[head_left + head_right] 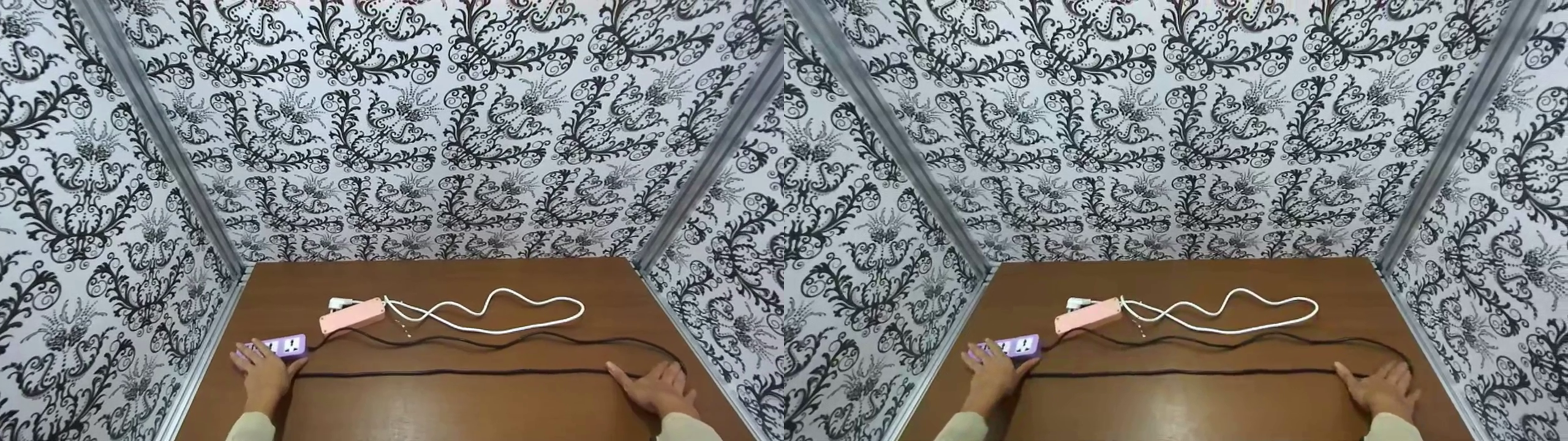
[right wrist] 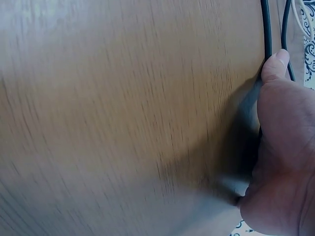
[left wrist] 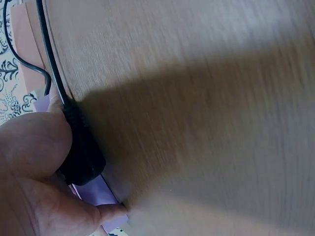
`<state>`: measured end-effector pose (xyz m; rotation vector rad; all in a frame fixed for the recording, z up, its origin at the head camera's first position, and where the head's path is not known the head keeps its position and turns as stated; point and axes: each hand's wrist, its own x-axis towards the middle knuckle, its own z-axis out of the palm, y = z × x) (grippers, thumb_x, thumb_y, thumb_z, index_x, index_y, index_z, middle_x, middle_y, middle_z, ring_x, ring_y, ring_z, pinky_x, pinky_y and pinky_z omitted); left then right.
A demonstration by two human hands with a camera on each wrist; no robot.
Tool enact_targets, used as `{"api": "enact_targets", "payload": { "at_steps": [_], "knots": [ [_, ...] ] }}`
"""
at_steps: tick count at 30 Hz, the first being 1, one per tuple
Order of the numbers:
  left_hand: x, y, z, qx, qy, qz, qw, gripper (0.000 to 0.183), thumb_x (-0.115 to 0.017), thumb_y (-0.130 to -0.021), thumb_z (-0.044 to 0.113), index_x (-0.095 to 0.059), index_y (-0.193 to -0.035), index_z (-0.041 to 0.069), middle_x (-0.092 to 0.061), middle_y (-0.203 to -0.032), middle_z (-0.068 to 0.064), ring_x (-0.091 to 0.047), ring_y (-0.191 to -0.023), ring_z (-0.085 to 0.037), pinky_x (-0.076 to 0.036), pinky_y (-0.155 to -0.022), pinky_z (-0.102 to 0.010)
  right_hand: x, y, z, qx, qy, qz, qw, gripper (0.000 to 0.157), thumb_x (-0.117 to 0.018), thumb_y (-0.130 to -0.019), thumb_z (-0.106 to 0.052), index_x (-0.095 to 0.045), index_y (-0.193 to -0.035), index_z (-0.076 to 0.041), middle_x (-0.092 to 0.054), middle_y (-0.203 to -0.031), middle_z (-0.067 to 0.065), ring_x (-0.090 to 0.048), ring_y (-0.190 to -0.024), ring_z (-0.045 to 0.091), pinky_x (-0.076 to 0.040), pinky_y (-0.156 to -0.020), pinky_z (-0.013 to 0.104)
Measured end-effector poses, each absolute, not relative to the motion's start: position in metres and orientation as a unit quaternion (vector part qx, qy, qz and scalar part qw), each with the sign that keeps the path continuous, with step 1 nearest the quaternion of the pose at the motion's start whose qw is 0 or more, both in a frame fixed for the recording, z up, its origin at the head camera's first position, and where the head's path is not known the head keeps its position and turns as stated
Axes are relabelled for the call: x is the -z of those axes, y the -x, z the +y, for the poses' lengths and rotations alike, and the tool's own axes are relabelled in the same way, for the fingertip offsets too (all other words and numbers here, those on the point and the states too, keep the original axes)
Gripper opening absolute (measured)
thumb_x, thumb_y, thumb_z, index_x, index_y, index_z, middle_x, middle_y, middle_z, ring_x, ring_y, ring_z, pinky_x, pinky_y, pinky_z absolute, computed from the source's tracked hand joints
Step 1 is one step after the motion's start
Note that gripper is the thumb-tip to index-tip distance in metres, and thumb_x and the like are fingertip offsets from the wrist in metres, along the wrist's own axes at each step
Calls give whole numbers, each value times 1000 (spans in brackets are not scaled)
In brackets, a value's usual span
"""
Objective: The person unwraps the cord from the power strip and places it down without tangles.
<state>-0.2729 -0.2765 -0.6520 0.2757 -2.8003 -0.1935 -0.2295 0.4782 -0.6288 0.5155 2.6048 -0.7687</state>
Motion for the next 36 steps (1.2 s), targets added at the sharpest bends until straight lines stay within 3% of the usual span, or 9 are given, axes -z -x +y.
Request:
{"api": "enact_targets", "payload": {
  "at_steps": [6, 24, 31, 36],
  "knots": [
    [652, 272, -271, 98, -124, -975, 157, 126, -82, -83, 60, -27, -146, -34, -20, -147, -67, -24, -141, -83, -24, -120, -82, 628, 227, 478, 278, -186, 925, 179, 138, -46, -98, -78, 30, -143, 28, 39, -151, 51, 35, -144, 69, 22, -116, 81],
    [653, 272, -276, 86, -119, -975, 166, 127, -84, -80, 60, -31, -144, -34, -26, -145, -66, -31, -143, -78, -23, -121, -80, 637, 231, 478, 279, -180, 928, 167, 138, -47, -98, -77, 29, -143, 29, 43, -148, 50, 37, -145, 68, 25, -115, 80],
    [659, 272, -277, 69, -103, -973, 193, 127, -86, -75, 62, -35, -142, -34, -29, -143, -66, -35, -138, -79, -27, -120, -80, 638, 228, 477, 272, -179, 933, 155, 136, -46, -99, -76, 28, -145, 29, 40, -151, 50, 33, -146, 69, 21, -117, 81],
    [656, 272, -273, 100, -116, -973, 175, 128, -87, -77, 59, -30, -146, -33, -23, -148, -65, -28, -141, -81, -35, -114, -81, 637, 228, 478, 261, -175, 938, 144, 133, -43, -100, -76, 24, -146, 29, 35, -152, 53, 30, -146, 71, 18, -117, 83]
  ]
}}
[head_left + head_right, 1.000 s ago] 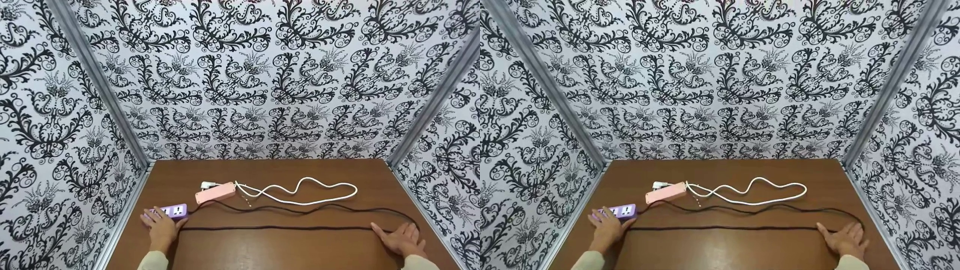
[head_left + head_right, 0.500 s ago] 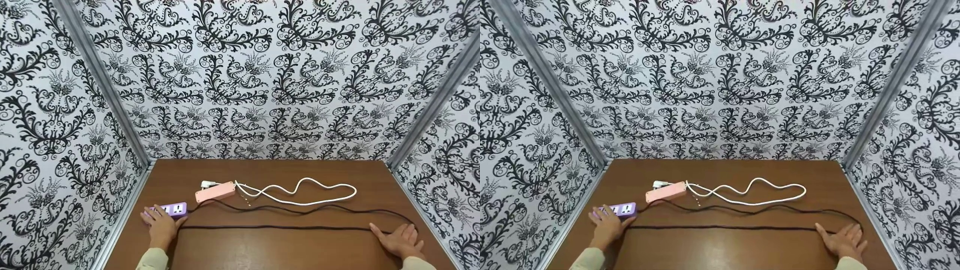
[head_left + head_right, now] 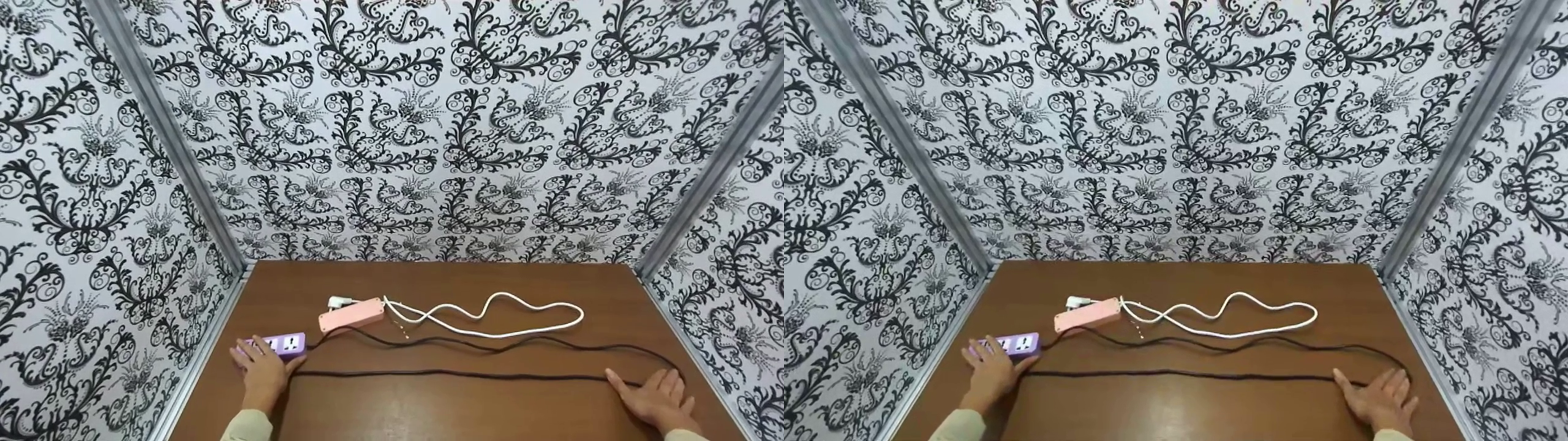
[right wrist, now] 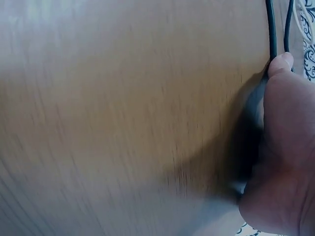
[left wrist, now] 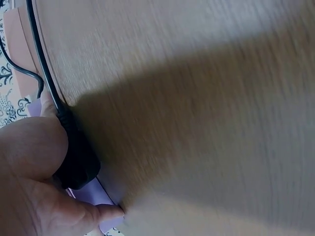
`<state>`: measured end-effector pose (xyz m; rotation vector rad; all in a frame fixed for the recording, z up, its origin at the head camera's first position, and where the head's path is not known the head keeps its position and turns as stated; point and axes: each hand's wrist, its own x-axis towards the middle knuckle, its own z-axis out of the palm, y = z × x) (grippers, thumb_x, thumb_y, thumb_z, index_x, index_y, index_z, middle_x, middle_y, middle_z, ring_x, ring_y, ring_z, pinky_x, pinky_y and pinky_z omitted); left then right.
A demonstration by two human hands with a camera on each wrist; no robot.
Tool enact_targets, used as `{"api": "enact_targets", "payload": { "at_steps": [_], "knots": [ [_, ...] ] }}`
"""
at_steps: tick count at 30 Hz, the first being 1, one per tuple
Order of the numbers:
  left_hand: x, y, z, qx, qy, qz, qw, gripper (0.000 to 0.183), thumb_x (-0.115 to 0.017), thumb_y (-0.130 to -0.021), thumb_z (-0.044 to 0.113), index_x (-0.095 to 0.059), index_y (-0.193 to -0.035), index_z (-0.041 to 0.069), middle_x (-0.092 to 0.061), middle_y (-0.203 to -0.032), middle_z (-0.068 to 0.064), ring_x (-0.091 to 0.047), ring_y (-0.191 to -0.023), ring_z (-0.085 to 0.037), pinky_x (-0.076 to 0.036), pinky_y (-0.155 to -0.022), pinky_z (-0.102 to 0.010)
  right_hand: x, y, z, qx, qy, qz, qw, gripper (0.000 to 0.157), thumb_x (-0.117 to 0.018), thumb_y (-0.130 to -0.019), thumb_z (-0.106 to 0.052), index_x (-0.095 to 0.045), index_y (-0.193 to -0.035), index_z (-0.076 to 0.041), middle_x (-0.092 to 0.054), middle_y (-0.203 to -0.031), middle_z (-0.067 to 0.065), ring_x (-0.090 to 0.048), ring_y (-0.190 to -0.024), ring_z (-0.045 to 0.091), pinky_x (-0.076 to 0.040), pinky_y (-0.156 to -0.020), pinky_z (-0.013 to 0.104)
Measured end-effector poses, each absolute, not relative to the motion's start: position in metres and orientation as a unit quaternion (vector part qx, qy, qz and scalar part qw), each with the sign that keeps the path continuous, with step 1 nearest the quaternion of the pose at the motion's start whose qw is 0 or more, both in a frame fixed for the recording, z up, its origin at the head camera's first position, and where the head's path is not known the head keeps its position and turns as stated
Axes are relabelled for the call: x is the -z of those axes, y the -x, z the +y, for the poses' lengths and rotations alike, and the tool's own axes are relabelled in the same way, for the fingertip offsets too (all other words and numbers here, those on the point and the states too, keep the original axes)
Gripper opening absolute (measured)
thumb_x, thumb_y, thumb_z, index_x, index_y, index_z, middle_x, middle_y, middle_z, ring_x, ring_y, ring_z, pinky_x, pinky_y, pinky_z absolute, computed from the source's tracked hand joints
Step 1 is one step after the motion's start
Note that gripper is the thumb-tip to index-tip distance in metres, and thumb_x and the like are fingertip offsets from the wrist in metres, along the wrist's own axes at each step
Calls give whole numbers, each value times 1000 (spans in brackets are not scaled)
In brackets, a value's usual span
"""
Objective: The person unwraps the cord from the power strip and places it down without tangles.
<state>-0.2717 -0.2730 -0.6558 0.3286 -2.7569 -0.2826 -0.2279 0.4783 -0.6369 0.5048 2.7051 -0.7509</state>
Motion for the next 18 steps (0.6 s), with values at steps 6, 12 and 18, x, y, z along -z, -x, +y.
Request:
{"api": "enact_targets", "payload": {
  "at_steps": [6, 12, 18],
  "knots": [
    [652, 274, -271, 155, -142, -973, 94, 131, -84, -82, 59, -18, -154, -28, -10, -158, -59, -12, -148, -79, -36, -106, -87, 631, 235, 476, 229, -153, 954, 118, 121, -41, -104, -71, 1, -149, 33, 10, -150, 63, 7, -143, 78, 2, -115, 86],
    [643, 271, -274, 194, -144, -969, 48, 127, -83, -86, 56, -15, -157, -25, -7, -161, -56, -6, -153, -75, -18, -114, -90, 618, 250, 456, 194, -111, 973, 58, 99, -44, -106, -64, -32, -142, 28, -23, -141, 60, -19, -135, 73, -14, -109, 85],
    [632, 281, -248, 173, -95, -965, 171, 110, -80, -86, 59, -41, -146, -24, -35, -152, -54, -30, -148, -70, -28, -119, -79, 606, 269, 412, 203, -40, 978, -41, 84, -56, -106, -50, -40, -147, 21, -27, -154, 53, -19, -148, 67, -15, -117, 83]
  ]
}}
